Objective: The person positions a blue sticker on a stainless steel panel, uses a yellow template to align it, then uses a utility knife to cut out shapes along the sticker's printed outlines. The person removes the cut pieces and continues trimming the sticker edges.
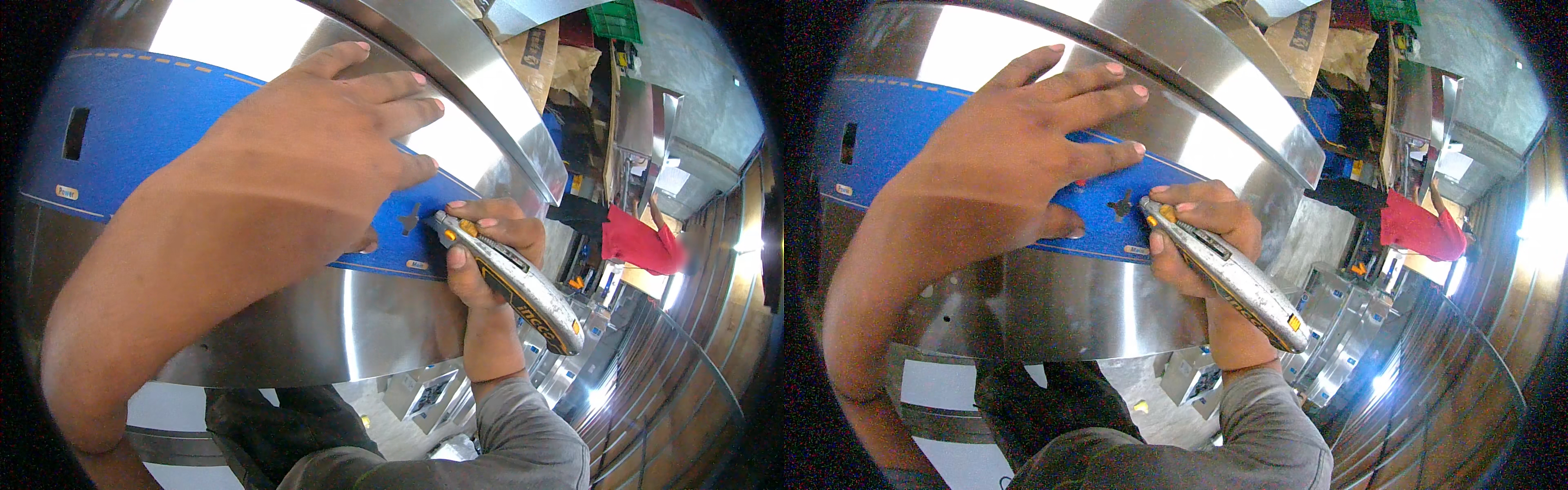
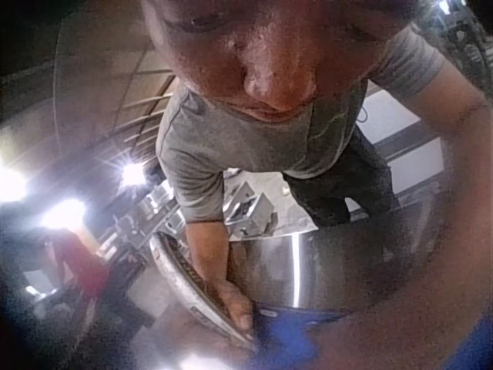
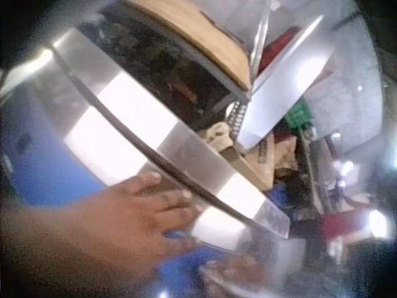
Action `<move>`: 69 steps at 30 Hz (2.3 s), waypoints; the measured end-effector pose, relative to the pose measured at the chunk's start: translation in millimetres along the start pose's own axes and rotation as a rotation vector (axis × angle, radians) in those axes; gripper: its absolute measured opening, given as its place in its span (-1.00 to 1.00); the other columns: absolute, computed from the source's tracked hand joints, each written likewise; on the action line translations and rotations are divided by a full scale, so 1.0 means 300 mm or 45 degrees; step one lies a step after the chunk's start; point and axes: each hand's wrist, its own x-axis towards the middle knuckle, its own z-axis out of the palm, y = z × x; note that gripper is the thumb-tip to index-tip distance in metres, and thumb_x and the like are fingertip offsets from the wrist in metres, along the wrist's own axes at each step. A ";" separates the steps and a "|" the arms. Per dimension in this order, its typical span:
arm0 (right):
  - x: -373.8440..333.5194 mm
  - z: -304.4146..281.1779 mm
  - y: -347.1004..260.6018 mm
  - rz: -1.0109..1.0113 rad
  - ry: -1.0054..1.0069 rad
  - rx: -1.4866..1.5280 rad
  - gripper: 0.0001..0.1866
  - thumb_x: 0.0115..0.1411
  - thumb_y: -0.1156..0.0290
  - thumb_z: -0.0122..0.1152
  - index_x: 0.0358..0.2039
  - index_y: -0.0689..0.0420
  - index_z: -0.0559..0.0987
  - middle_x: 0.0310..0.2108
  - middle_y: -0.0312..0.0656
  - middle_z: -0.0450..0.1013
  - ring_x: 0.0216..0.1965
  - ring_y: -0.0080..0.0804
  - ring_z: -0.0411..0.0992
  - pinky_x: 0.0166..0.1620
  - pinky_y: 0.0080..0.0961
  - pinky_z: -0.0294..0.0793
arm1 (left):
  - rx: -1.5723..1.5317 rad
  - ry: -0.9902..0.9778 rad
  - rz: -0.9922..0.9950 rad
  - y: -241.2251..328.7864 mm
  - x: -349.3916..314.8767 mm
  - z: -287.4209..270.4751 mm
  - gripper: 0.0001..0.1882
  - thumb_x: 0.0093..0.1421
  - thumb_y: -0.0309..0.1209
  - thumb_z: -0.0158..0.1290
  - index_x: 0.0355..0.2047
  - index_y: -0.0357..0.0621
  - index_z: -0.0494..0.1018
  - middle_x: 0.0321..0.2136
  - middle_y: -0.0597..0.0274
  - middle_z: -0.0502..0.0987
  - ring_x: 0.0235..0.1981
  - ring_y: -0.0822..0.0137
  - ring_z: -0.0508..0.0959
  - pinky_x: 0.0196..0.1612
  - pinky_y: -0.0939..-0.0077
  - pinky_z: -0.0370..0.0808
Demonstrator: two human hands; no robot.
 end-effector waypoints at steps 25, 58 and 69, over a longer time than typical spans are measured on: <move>0.019 -0.012 -0.076 0.150 -0.097 -0.199 -0.46 -0.17 0.38 0.52 -0.18 0.17 0.44 -0.33 -0.05 0.49 -0.33 -0.29 0.50 -0.25 -0.43 0.49 | 0.005 -0.109 -0.043 0.011 0.023 -0.030 -0.16 -0.33 -0.26 0.45 0.11 0.14 0.51 0.33 0.23 0.27 0.39 0.18 0.19 0.42 0.01 0.07; 0.018 0.010 -0.106 0.036 -0.107 -0.451 -0.63 -0.15 0.39 0.47 -0.28 0.17 0.60 -0.34 -0.05 0.52 -0.37 -0.25 0.56 -0.31 -0.39 0.59 | -0.020 -0.119 -0.070 0.016 0.023 -0.028 -0.15 -0.34 -0.29 0.44 0.11 0.15 0.51 0.33 0.25 0.28 0.40 0.19 0.18 0.41 0.01 0.09; 0.035 0.012 -0.118 0.019 -0.110 -0.481 -0.62 -0.18 0.40 0.52 -0.31 0.19 0.61 -0.38 -0.08 0.52 -0.41 -0.27 0.55 -0.37 -0.45 0.59 | -0.022 -0.124 -0.076 0.016 0.023 -0.030 -0.15 -0.35 -0.30 0.44 0.10 0.15 0.51 0.34 0.24 0.27 0.40 0.18 0.18 0.41 -0.01 0.08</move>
